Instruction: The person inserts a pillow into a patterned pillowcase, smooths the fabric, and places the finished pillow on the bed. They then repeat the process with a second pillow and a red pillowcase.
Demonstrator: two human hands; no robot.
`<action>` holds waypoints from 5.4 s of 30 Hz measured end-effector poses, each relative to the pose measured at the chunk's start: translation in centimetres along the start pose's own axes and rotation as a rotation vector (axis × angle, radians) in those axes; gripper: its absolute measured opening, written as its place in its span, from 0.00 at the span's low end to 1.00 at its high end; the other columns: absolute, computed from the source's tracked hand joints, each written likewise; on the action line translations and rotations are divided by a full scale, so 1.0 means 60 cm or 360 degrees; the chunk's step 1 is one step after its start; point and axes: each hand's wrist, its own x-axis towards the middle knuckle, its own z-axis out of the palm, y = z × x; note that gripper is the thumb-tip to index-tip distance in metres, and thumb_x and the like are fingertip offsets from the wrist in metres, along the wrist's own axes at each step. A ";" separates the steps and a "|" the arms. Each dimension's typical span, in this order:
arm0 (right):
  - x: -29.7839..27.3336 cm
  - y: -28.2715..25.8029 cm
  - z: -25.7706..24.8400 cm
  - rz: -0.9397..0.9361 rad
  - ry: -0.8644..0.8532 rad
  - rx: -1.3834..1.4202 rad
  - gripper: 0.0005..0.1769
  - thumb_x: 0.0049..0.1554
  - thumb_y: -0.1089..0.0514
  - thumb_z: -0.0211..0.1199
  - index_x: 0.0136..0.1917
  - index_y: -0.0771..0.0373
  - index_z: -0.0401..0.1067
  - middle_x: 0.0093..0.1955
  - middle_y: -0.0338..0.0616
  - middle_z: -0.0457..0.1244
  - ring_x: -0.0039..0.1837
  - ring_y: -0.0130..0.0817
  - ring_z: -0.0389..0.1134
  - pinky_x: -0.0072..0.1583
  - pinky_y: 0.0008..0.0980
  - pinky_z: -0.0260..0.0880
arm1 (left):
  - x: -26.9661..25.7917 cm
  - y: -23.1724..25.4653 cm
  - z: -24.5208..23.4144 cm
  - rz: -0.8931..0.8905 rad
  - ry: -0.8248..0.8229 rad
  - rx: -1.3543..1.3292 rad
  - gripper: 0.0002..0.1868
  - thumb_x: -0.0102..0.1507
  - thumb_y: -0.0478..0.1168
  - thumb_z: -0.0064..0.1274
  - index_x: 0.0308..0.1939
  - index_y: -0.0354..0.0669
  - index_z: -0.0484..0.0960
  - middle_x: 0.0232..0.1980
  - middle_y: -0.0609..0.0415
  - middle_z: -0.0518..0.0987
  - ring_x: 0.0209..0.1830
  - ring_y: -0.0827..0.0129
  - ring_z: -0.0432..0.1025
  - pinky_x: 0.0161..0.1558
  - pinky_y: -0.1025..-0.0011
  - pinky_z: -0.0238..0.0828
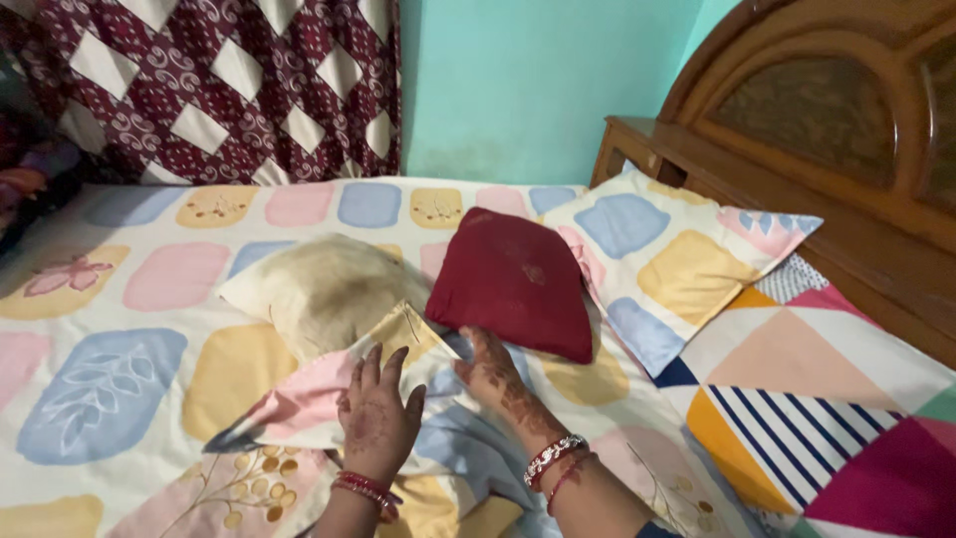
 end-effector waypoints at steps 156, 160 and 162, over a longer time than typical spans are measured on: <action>-0.147 -0.400 -0.391 -0.0041 -0.0117 -0.0769 0.44 0.47 0.30 0.67 0.70 0.54 0.68 0.69 0.46 0.62 0.72 0.46 0.59 0.73 0.65 0.37 | -0.150 0.172 -0.146 0.0198 0.0262 -0.1198 0.28 0.65 0.51 0.55 0.62 0.37 0.71 0.43 0.44 0.83 0.41 0.57 0.78 0.44 0.63 0.73; -0.145 -0.388 -0.325 -0.0204 0.0113 -0.0683 0.36 0.46 0.41 0.67 0.64 0.58 0.71 0.66 0.44 0.65 0.68 0.44 0.63 0.74 0.60 0.44 | -0.128 0.119 -0.114 0.0156 -0.0085 -0.1776 0.24 0.68 0.51 0.56 0.59 0.37 0.76 0.50 0.49 0.81 0.49 0.64 0.74 0.52 0.67 0.71; -0.140 -0.374 -0.302 -0.0246 0.0150 -0.0611 0.29 0.46 0.50 0.63 0.61 0.58 0.74 0.62 0.44 0.68 0.66 0.43 0.66 0.74 0.55 0.49 | -0.120 0.085 -0.103 -0.0135 -0.0503 -0.2225 0.24 0.67 0.52 0.56 0.59 0.39 0.77 0.51 0.53 0.80 0.51 0.66 0.73 0.55 0.66 0.70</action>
